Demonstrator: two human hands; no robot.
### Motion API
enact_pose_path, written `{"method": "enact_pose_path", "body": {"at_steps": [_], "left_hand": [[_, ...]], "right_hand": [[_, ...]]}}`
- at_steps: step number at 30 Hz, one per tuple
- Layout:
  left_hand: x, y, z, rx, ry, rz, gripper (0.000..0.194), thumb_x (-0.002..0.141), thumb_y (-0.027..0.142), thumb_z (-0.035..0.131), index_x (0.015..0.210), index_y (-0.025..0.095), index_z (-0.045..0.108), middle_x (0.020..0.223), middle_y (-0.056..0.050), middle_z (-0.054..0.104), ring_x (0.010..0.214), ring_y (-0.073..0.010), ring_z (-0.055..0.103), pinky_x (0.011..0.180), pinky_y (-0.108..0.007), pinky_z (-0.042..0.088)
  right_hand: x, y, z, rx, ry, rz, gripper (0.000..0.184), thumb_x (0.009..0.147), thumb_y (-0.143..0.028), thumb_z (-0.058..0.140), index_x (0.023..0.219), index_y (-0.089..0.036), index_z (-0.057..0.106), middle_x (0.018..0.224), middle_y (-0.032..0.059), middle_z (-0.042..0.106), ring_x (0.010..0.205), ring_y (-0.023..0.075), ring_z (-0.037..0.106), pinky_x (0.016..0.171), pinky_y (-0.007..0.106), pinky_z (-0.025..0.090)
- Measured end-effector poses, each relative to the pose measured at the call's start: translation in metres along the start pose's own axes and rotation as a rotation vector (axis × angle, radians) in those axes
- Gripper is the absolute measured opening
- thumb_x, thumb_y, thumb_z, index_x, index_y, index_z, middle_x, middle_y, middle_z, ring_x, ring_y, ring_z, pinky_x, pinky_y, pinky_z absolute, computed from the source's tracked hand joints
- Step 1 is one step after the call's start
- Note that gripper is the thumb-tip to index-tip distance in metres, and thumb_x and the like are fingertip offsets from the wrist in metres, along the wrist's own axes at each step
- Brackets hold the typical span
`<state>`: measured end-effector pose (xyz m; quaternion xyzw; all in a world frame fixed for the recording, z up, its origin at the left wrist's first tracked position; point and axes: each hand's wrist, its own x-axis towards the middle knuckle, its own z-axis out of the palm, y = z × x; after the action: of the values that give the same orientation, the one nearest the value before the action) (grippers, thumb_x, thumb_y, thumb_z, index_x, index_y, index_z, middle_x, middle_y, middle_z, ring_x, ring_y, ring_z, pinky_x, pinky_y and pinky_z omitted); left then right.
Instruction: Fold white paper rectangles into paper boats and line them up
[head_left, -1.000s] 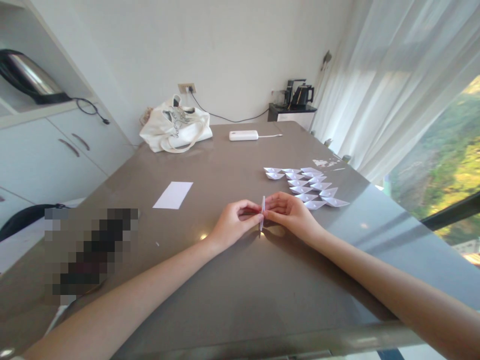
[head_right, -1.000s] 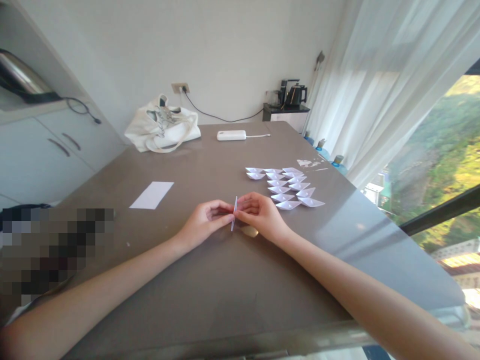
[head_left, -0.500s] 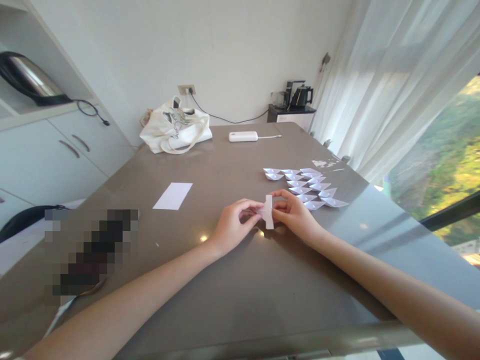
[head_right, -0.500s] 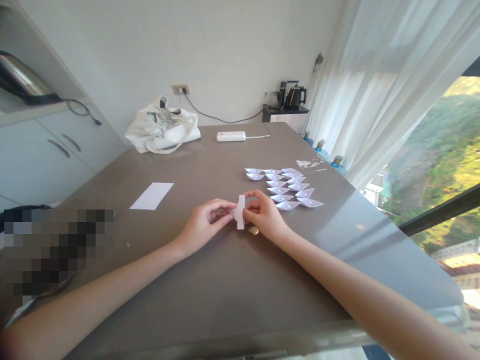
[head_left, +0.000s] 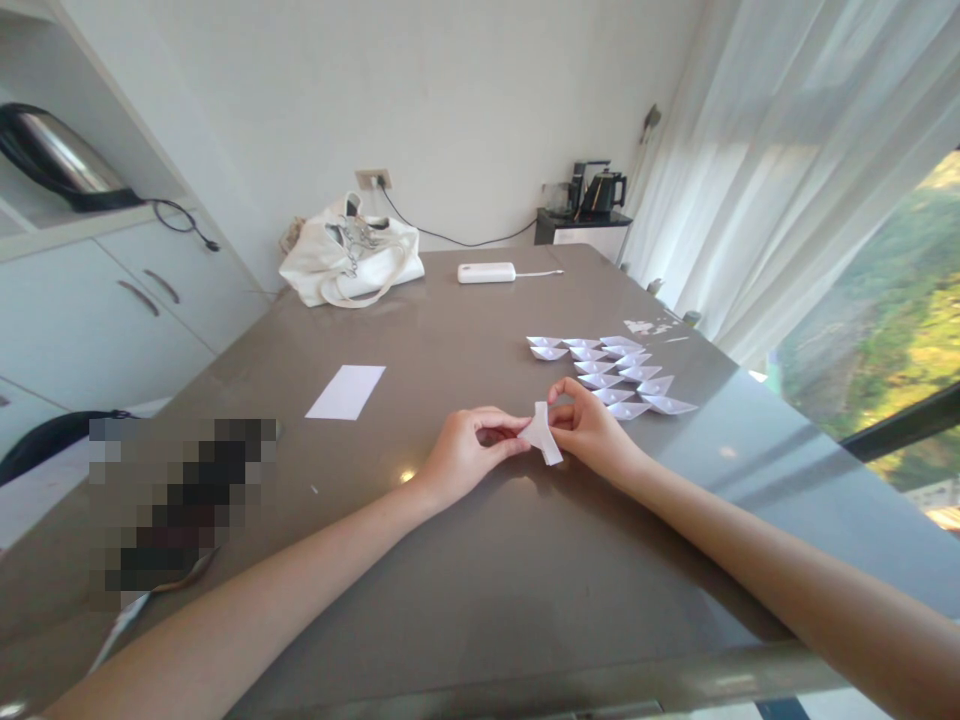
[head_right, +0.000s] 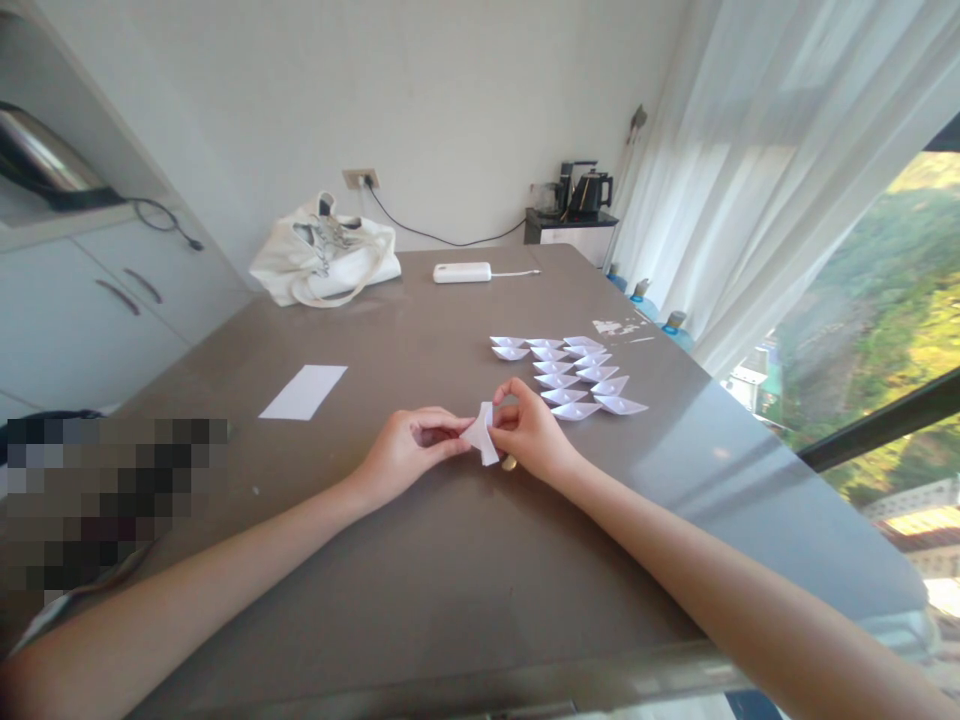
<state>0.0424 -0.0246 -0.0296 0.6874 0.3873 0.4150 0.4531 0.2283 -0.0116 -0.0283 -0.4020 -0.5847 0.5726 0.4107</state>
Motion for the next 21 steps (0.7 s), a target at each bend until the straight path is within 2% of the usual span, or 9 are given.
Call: {"method": "enact_pose_path", "body": {"at_steps": [5, 8, 10, 13, 15, 17, 21], "left_hand": [[0.002, 0.000, 0.000, -0.097, -0.015, -0.077, 0.023, 0.071, 0.026, 0.072, 0.090, 0.014, 0.074, 0.087, -0.008, 0.073, 0.081, -0.0192, 0.066, 0.078, -0.029, 0.051], [0.004, -0.002, -0.001, -0.163, 0.007, -0.141, 0.024, 0.070, 0.030, 0.073, 0.086, 0.013, 0.074, 0.086, -0.008, 0.074, 0.079, -0.0192, 0.066, 0.077, -0.028, 0.050], [0.005, -0.002, -0.003, -0.216, 0.053, -0.185, 0.026, 0.070, 0.032, 0.074, 0.087, 0.013, 0.073, 0.088, -0.008, 0.074, 0.079, -0.0182, 0.066, 0.076, -0.027, 0.049], [0.006, 0.000, -0.004, -0.286, 0.130, -0.233, 0.029, 0.069, 0.033, 0.074, 0.088, 0.012, 0.071, 0.088, -0.007, 0.073, 0.076, -0.0162, 0.065, 0.073, -0.026, 0.049], [0.006, 0.002, -0.004, -0.298, 0.132, -0.238, 0.029, 0.068, 0.034, 0.075, 0.087, 0.012, 0.071, 0.087, -0.007, 0.073, 0.076, -0.0161, 0.064, 0.072, -0.026, 0.049], [0.006, 0.003, -0.003, -0.281, 0.087, -0.224, 0.029, 0.068, 0.035, 0.075, 0.086, 0.012, 0.070, 0.086, -0.007, 0.073, 0.077, -0.0168, 0.064, 0.072, -0.027, 0.049], [0.005, 0.005, -0.001, -0.229, -0.010, -0.188, 0.028, 0.070, 0.036, 0.074, 0.083, 0.012, 0.069, 0.084, -0.006, 0.072, 0.076, -0.0166, 0.065, 0.073, -0.027, 0.049]], "right_hand": [[-0.001, 0.004, 0.002, -0.085, -0.012, 0.012, 0.041, 0.073, -0.033, 0.067, 0.085, -0.026, 0.029, 0.060, -0.0069, 0.063, 0.041, 0.0125, 0.055, 0.036, 0.021, 0.043], [-0.004, -0.001, 0.003, -0.113, -0.010, -0.003, 0.038, 0.077, -0.041, 0.064, 0.084, -0.025, 0.030, 0.061, -0.0053, 0.062, 0.045, 0.0141, 0.058, 0.038, 0.023, 0.046], [-0.006, -0.007, 0.003, -0.159, 0.054, -0.089, 0.033, 0.079, -0.044, 0.063, 0.084, -0.023, 0.038, 0.071, -0.0012, 0.063, 0.055, 0.0152, 0.063, 0.044, 0.024, 0.049], [-0.009, -0.014, 0.002, -0.366, 0.143, -0.295, 0.024, 0.083, -0.043, 0.059, 0.091, -0.021, 0.058, 0.104, 0.0082, 0.060, 0.089, 0.0200, 0.063, 0.061, 0.027, 0.054], [-0.010, -0.015, 0.000, -0.492, 0.092, -0.388, 0.024, 0.081, -0.041, 0.063, 0.095, -0.022, 0.067, 0.119, 0.0101, 0.055, 0.106, 0.0242, 0.057, 0.071, 0.029, 0.055], [-0.009, -0.013, -0.001, -0.526, 0.046, -0.402, 0.024, 0.081, -0.040, 0.063, 0.095, -0.022, 0.071, 0.120, 0.0103, 0.056, 0.108, 0.0250, 0.057, 0.072, 0.030, 0.054], [-0.007, -0.007, -0.002, -0.431, 0.016, -0.330, 0.025, 0.084, -0.040, 0.060, 0.087, -0.020, 0.074, 0.108, 0.0100, 0.061, 0.096, 0.0216, 0.062, 0.072, 0.029, 0.054]]}}
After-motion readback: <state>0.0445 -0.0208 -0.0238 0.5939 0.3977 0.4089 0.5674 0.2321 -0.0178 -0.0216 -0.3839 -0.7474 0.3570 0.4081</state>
